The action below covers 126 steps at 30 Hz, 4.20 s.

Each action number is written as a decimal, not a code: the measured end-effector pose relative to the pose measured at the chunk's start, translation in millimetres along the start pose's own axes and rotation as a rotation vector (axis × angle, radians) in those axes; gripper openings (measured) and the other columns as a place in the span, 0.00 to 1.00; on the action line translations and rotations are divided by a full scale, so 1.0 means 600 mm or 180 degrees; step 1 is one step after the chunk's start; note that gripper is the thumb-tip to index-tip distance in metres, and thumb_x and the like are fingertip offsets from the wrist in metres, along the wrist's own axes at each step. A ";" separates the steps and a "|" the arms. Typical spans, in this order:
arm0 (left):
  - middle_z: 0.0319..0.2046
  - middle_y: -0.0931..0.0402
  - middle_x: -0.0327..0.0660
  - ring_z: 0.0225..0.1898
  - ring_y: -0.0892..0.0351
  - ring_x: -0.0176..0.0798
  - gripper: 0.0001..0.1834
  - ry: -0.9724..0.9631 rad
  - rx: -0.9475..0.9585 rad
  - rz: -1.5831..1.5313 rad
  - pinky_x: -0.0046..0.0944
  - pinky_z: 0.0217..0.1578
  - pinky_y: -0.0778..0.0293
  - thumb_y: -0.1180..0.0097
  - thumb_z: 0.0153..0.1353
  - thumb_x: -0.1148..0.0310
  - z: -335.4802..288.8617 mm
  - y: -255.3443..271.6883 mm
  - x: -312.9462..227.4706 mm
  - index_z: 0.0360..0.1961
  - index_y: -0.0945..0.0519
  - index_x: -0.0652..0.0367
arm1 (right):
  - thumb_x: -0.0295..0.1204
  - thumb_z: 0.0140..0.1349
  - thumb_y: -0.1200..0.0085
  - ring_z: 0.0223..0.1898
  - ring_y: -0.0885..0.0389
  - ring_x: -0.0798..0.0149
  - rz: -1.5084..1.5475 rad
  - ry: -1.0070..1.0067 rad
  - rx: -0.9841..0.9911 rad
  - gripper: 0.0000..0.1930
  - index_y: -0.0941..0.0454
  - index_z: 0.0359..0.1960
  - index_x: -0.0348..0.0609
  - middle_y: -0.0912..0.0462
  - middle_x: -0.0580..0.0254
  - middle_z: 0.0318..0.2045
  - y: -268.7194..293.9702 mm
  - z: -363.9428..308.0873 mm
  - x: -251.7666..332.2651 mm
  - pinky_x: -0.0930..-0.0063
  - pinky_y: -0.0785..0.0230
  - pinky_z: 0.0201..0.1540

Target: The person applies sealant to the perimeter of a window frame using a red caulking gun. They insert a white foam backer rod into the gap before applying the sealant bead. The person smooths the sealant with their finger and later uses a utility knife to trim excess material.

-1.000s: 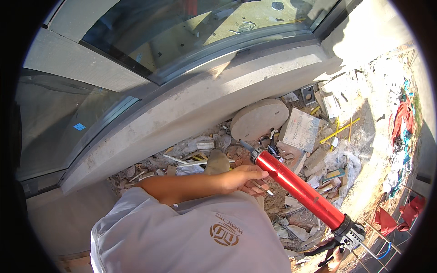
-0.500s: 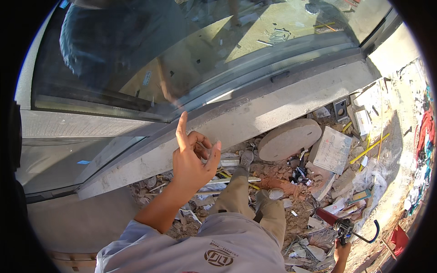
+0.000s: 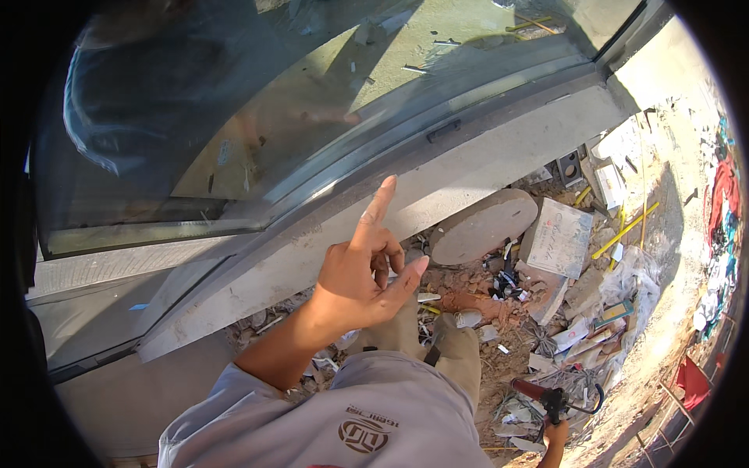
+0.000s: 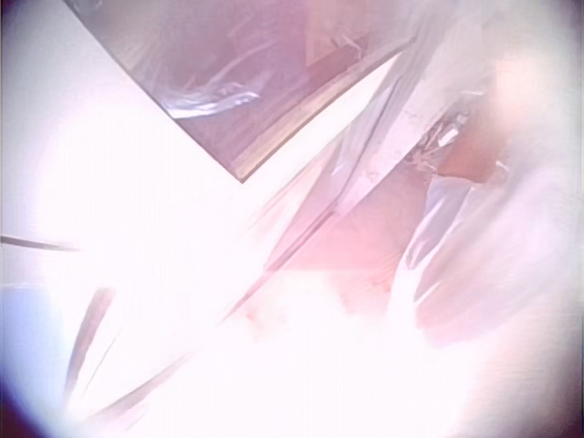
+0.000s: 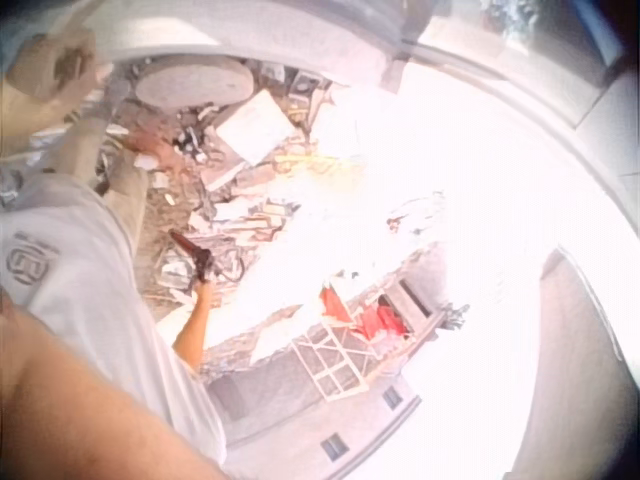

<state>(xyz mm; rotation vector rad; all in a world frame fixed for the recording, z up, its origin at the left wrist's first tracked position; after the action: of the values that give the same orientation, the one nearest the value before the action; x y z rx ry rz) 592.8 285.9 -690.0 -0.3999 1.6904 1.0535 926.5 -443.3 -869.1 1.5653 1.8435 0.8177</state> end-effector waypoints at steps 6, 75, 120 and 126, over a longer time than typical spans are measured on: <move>0.21 0.24 0.35 0.15 0.29 0.28 0.54 0.0402 -0.0563 0.0236 0.29 0.19 0.31 0.31 0.60 0.66 -0.022 0.041 0.028 0.76 0.55 0.73 | 0.42 0.55 0.29 0.29 0.20 0.55 0.0550 -0.0450 0.0060 0.23 0.21 0.30 0.30 0.18 0.49 0.25 -0.030 -0.073 0.052 0.55 0.29 0.36; 0.44 0.17 0.47 0.45 0.12 0.44 0.29 0.0695 -0.0027 -0.4002 0.49 0.53 0.17 0.38 0.65 0.44 -0.184 -0.038 -0.170 0.50 0.25 0.61 | 0.59 0.61 0.38 0.48 0.17 0.48 0.3649 0.3859 0.1053 0.35 0.24 0.51 0.35 0.17 0.47 0.44 0.259 -0.320 0.421 0.49 0.29 0.58; 0.42 0.17 0.46 0.41 0.13 0.37 0.27 -0.0279 -0.0274 -0.3465 0.38 0.43 0.13 0.37 0.66 0.46 -0.136 0.172 -0.268 0.48 0.23 0.61 | 0.61 0.63 0.42 0.35 0.18 0.51 0.3835 0.4851 0.1599 0.33 0.28 0.43 0.38 0.21 0.50 0.33 0.294 -0.427 0.640 0.52 0.21 0.41; 0.41 0.17 0.44 0.43 0.14 0.37 0.25 -0.0161 -0.0313 -0.3509 0.40 0.46 0.15 0.37 0.66 0.47 -0.137 0.163 -0.255 0.48 0.23 0.59 | 0.62 0.65 0.45 0.30 0.19 0.53 0.3746 0.4886 0.1646 0.32 0.29 0.41 0.39 0.22 0.51 0.31 0.295 -0.420 0.640 0.55 0.22 0.39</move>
<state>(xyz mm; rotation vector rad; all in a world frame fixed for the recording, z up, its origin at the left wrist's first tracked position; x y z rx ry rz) 534.9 239.6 -505.1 -1.1781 1.0756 0.3044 792.0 -62.4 -587.6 2.7722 1.7796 2.8445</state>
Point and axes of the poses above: each hand's wrist, its own z-axis towards the middle knuckle, its own y-axis out of the back of the hand, x = y × z, the point moved 8 cm from there along z, towards the middle knuckle
